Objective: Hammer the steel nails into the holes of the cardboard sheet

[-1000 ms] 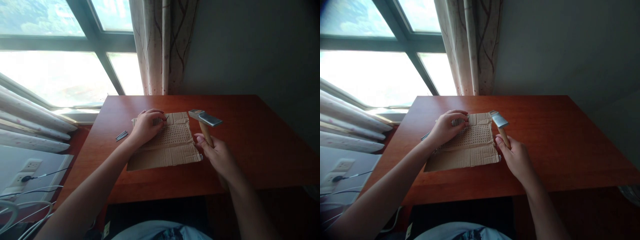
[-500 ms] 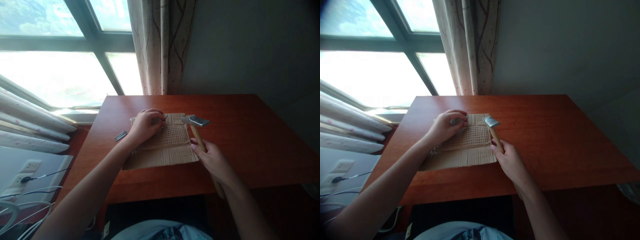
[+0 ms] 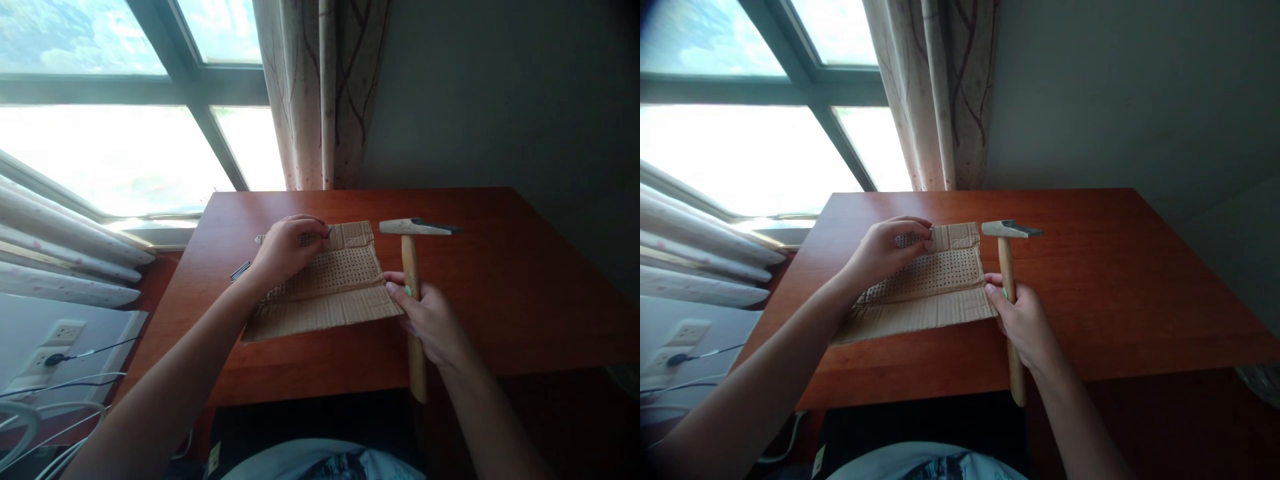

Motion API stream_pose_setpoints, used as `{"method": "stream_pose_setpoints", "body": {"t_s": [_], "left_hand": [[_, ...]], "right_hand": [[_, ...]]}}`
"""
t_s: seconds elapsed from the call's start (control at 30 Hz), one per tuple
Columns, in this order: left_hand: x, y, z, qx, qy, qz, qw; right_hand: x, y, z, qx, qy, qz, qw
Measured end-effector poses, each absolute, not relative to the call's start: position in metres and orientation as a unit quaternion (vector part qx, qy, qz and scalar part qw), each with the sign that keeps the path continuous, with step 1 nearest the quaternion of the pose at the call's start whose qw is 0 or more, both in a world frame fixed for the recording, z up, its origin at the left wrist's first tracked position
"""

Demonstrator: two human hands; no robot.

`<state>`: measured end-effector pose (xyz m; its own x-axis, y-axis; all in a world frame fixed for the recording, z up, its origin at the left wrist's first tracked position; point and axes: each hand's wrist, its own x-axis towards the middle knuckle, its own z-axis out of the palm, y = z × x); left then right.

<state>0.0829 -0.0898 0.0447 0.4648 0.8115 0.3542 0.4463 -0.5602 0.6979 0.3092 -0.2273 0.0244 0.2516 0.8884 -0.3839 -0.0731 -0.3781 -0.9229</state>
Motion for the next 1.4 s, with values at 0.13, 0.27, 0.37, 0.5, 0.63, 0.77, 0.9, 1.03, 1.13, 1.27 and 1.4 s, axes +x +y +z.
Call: {"method": "stream_pose_setpoints", "body": {"t_s": [0.13, 0.27, 0.37, 0.5, 0.63, 0.77, 0.9, 1.03, 1.13, 1.27, 1.4], "left_hand": [[0.086, -0.091, 0.048, 0.815, 0.382, 0.344, 0.268], [0.09, -0.093, 0.048, 0.816, 0.374, 0.343, 0.278], [0.092, -0.096, 0.045, 0.816, 0.376, 0.338, 0.278], [0.093, -0.098, 0.038, 0.813, 0.396, 0.334, 0.266], [0.092, -0.098, 0.036, 0.8, 0.397, 0.357, 0.275], [0.094, -0.098, 0.04, 0.784, 0.384, 0.405, 0.271], [0.096, -0.099, 0.043, 0.79, 0.373, 0.404, 0.272], [0.096, -0.1, 0.04, 0.797, 0.387, 0.38, 0.264], [0.095, -0.099, 0.037, 0.803, 0.401, 0.373, 0.237], [0.093, -0.098, 0.034, 0.81, 0.405, 0.371, 0.206], [0.093, -0.096, 0.032, 0.81, 0.409, 0.364, 0.208]], "right_hand": [[0.313, -0.231, 0.022, -0.635, -0.307, 0.525, 0.476], [0.318, -0.235, 0.02, -0.636, -0.301, 0.525, 0.478], [0.321, -0.237, 0.019, -0.644, -0.303, 0.521, 0.471], [0.325, -0.238, 0.014, -0.657, -0.311, 0.512, 0.457], [0.329, -0.239, 0.005, -0.639, -0.359, 0.501, 0.46], [0.332, -0.241, 0.0, -0.635, -0.404, 0.472, 0.46], [0.332, -0.24, 0.002, -0.667, -0.419, 0.441, 0.43], [0.332, -0.239, 0.004, -0.676, -0.431, 0.423, 0.422], [0.332, -0.238, 0.003, -0.675, -0.434, 0.424, 0.419], [0.332, -0.239, 0.004, -0.674, -0.44, 0.424, 0.416], [0.333, -0.239, 0.003, -0.673, -0.443, 0.428, 0.41]]}}
